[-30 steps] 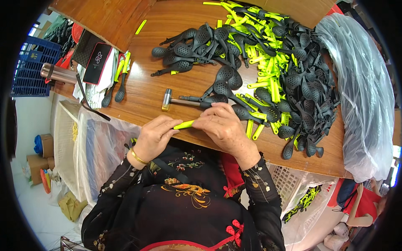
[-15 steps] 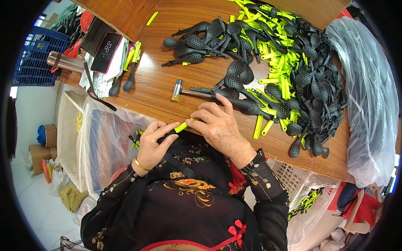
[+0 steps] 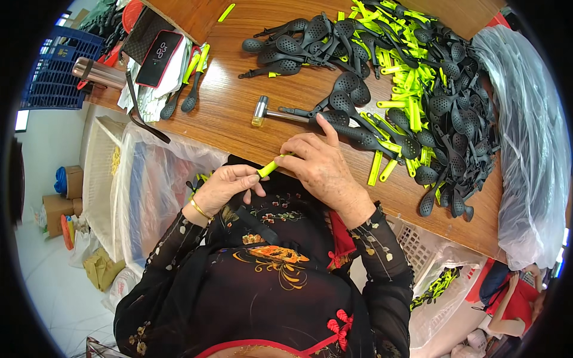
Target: Assembling black mesh components by inserting and hammering yellow plastic strips into them.
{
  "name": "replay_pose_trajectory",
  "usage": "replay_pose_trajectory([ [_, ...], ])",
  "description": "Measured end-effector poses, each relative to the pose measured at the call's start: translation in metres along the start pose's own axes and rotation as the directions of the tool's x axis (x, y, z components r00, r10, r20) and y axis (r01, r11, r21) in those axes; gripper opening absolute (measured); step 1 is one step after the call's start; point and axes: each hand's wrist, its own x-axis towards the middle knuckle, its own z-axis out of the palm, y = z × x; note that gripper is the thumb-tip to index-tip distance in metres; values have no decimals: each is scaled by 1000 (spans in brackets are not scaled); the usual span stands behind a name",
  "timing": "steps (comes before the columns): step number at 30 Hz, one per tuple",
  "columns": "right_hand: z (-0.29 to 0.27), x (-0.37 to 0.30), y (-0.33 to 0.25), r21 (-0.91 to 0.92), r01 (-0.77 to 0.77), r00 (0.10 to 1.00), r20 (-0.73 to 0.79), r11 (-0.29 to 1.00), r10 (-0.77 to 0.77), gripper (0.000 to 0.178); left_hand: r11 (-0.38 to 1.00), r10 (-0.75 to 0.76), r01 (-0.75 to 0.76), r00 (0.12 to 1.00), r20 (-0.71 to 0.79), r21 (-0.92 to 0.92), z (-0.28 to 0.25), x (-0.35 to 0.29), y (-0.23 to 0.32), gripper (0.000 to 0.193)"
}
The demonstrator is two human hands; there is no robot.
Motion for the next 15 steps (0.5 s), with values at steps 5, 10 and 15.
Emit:
replay_pose_trajectory([
  [5,-7,-3,2,-67,54,998,17,996,-53,25,998,35,-35,999,14,51,1,9,-6,27],
  [10,-16,-7,6,-43,14,1000,21,999,-13,42,999,38,-38,999,-1,4,4,10,-5,26],
  [15,-56,-4,35,-269,-146,988,-88,952,127,39,994,40,-48,996,-85,-97,1,4,-9,24],
])
